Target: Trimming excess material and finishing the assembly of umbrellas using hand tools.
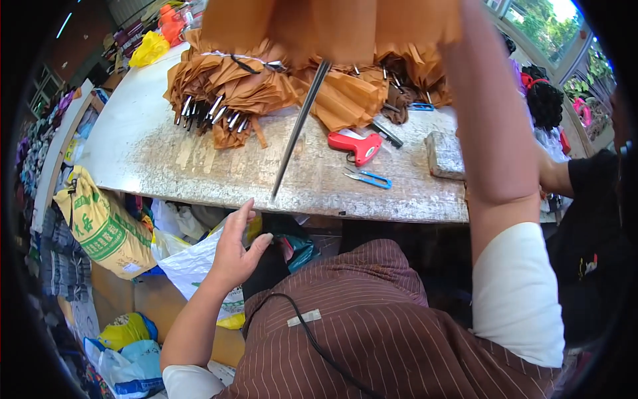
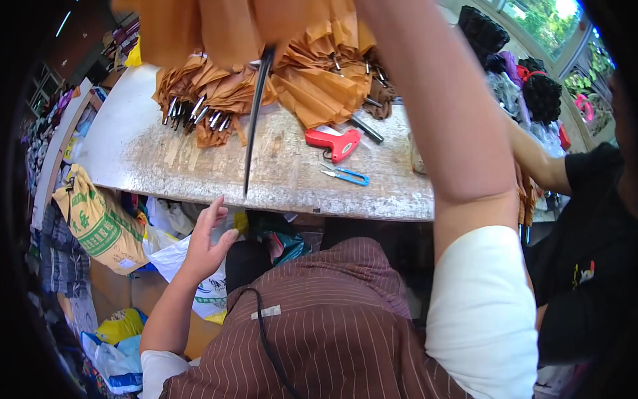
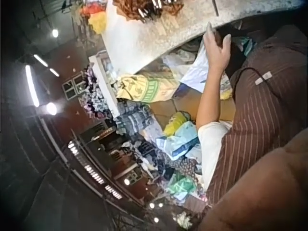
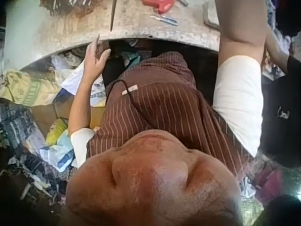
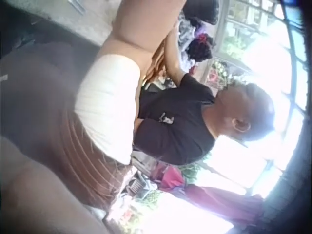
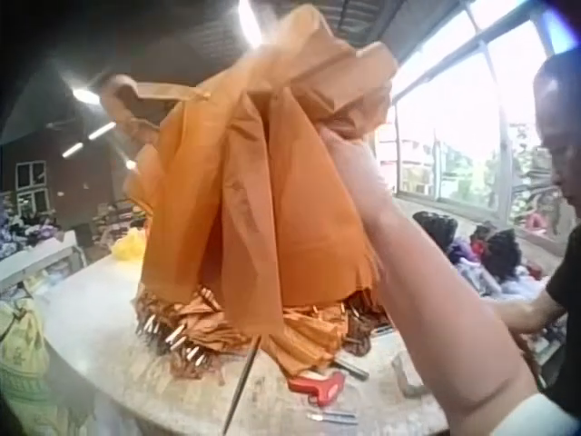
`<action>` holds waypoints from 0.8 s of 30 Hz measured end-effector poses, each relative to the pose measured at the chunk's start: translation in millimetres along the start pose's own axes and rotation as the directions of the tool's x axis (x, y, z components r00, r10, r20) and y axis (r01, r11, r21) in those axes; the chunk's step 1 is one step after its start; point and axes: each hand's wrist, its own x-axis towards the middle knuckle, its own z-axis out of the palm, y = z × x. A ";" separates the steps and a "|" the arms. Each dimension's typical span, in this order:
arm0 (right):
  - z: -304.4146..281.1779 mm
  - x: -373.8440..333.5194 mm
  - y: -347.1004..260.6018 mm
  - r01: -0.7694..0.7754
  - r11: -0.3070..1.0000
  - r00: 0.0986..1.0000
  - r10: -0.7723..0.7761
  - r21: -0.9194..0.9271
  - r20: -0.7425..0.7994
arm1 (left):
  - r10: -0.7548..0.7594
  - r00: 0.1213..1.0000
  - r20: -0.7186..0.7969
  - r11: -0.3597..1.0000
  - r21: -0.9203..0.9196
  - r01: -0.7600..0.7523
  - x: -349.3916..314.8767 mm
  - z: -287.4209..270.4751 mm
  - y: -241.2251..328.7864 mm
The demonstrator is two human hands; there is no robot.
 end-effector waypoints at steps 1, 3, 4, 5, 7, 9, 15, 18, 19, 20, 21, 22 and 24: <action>15.3 12.2 -4.3 0.056 0.998 0.995 -0.055 -0.008 0.079 | -0.115 0.993 0.003 0.989 -0.094 0.114 -0.8 4.4 -3.8; 171.4 16.1 24.1 0.164 0.986 0.957 -0.158 -0.007 0.244 | -0.342 0.940 0.025 0.899 -0.284 0.334 -6.4 13.8 -9.5; 278.8 1.5 55.7 0.221 0.975 0.924 -0.210 0.000 0.319 | -0.441 0.896 0.052 0.823 -0.375 0.426 -9.2 16.0 -9.8; 297.5 0.5 87.3 0.277 0.938 0.961 -0.266 -0.209 0.078 | -0.449 0.892 0.044 0.821 -0.374 0.432 -11.7 18.0 -6.5; 299.6 -29.1 175.3 0.142 0.832 0.971 -0.221 -0.536 -0.086 | -0.396 0.912 0.108 0.865 -0.289 0.410 -15.0 22.7 0.7; 286.0 -73.1 272.6 0.223 0.792 0.926 -0.355 -0.569 -0.131 | -0.303 0.929 0.212 0.916 -0.205 0.345 -0.6 31.2 4.5; 245.5 -27.3 252.3 0.129 0.673 0.951 -0.291 -0.728 -0.101 | -0.392 0.853 0.344 0.891 -0.088 0.445 -5.7 6.3 -25.7; 179.7 29.0 171.9 0.115 0.900 0.992 -0.130 -0.421 -0.006 | -0.446 0.828 0.340 0.871 -0.049 0.489 15.3 -6.5 -33.9; 174.8 38.0 159.9 0.116 0.903 0.992 -0.128 -0.413 -0.001 | -0.448 0.821 0.353 0.871 -0.035 0.490 28.3 -5.8 -37.0; 176.2 48.9 152.1 0.011 0.759 0.967 -0.173 -0.651 -0.186 | -0.475 0.825 0.305 0.857 -0.052 0.513 37.4 -3.6 -43.9; 177.2 57.8 146.4 -0.144 0.560 0.902 -0.266 -0.816 -0.342 | -0.499 0.827 0.259 0.844 -0.071 0.532 47.0 -1.7 -52.3; 169.6 57.8 136.7 -0.341 0.323 0.791 -0.409 -0.882 -0.456 | -0.451 0.872 0.190 0.882 -0.055 0.468 64.4 -1.2 -58.2; 130.1 47.5 183.3 0.056 0.033 0.876 -0.480 -0.998 0.033 | -0.570 0.817 0.093 0.816 -0.053 0.575 95.1 -11.1 -67.1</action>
